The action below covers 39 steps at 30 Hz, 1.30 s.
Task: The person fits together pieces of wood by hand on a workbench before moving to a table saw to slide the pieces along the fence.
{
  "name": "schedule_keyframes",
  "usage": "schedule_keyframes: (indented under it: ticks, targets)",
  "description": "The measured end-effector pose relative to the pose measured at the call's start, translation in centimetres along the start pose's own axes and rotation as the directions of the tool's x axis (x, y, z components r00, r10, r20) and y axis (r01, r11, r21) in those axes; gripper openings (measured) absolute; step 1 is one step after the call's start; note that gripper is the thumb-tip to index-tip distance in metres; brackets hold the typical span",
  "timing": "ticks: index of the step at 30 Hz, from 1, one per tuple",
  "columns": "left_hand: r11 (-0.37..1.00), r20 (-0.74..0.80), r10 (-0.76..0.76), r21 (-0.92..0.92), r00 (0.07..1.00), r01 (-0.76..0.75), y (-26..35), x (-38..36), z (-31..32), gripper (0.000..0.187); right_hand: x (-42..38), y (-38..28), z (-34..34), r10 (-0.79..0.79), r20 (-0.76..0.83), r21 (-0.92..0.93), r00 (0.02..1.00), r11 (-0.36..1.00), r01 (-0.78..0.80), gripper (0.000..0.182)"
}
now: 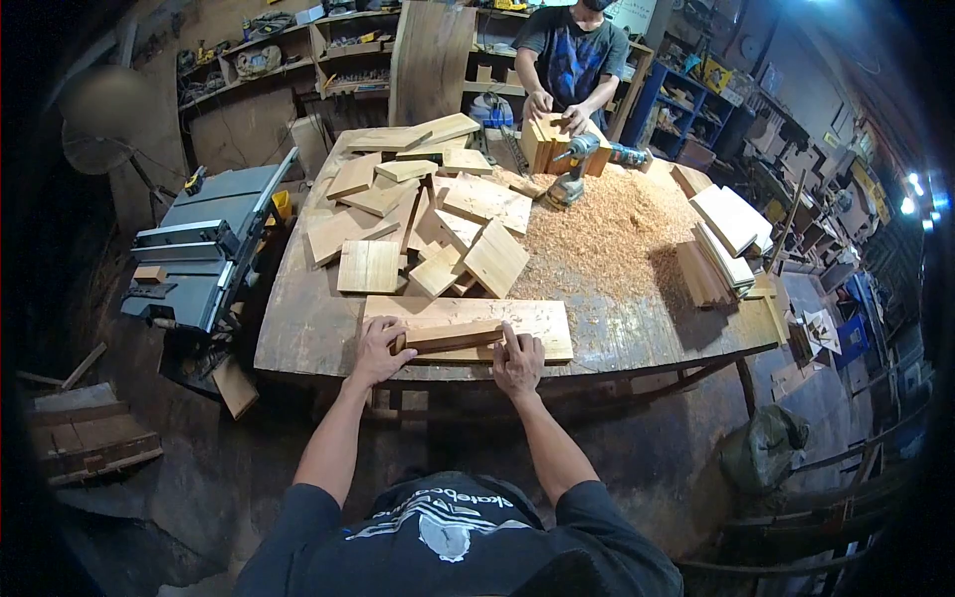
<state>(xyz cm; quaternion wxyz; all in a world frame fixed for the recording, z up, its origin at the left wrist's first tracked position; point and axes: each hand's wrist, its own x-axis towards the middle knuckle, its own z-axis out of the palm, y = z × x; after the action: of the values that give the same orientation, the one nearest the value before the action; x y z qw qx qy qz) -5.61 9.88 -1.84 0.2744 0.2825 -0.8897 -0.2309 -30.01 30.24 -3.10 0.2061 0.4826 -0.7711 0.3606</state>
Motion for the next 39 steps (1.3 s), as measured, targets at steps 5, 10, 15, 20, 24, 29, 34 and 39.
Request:
schedule_keyframes:
  ticks: [5,10,15,20,24,29,34,39]
  targets:
    - [1.000,0.001,-0.001,0.001,1.000,0.001,0.01,0.02,0.11,0.051,-0.16,0.16,0.00,0.000,0.023,0.003,1.000,1.000,0.000,0.052]
    - [1.000,0.019,-0.015,0.007,1.000,0.015,0.11,0.11,-0.01,0.052,-0.06,0.12,0.00,0.004,0.015,-0.005,1.000,1.000,-0.004,0.050]
    - [0.999,0.027,0.008,0.035,1.000,-0.009,-0.10,0.18,0.17,0.055,0.06,0.06,-0.14,0.004,0.013,-0.005,1.000,1.000,-0.004,0.049]
    - [1.000,0.036,-0.010,0.029,0.999,0.009,0.04,0.09,0.06,0.055,0.02,0.05,-0.13,0.004,0.007,0.008,1.000,1.000,-0.004,0.048]
    - [0.999,0.043,-0.025,0.027,0.999,0.024,0.42,0.05,-0.22,0.054,0.05,-0.07,-0.25,0.000,0.008,0.004,1.000,1.000,0.000,0.047]
    - [0.999,0.037,-0.029,0.027,0.999,0.028,0.24,0.06,0.01,0.052,0.18,-0.23,-0.44,0.006,0.010,0.010,1.000,1.000,-0.006,0.047]
    - [0.999,0.037,-0.032,0.017,0.999,0.031,0.44,0.15,-0.11,0.051,0.16,-0.24,-0.40,0.016,0.017,-0.011,1.000,1.000,-0.016,0.047]
    - [1.000,0.023,-0.018,0.015,1.000,0.018,0.32,0.08,-0.01,0.051,0.11,-0.17,-0.36,0.017,0.011,0.001,1.000,1.000,-0.017,0.047]
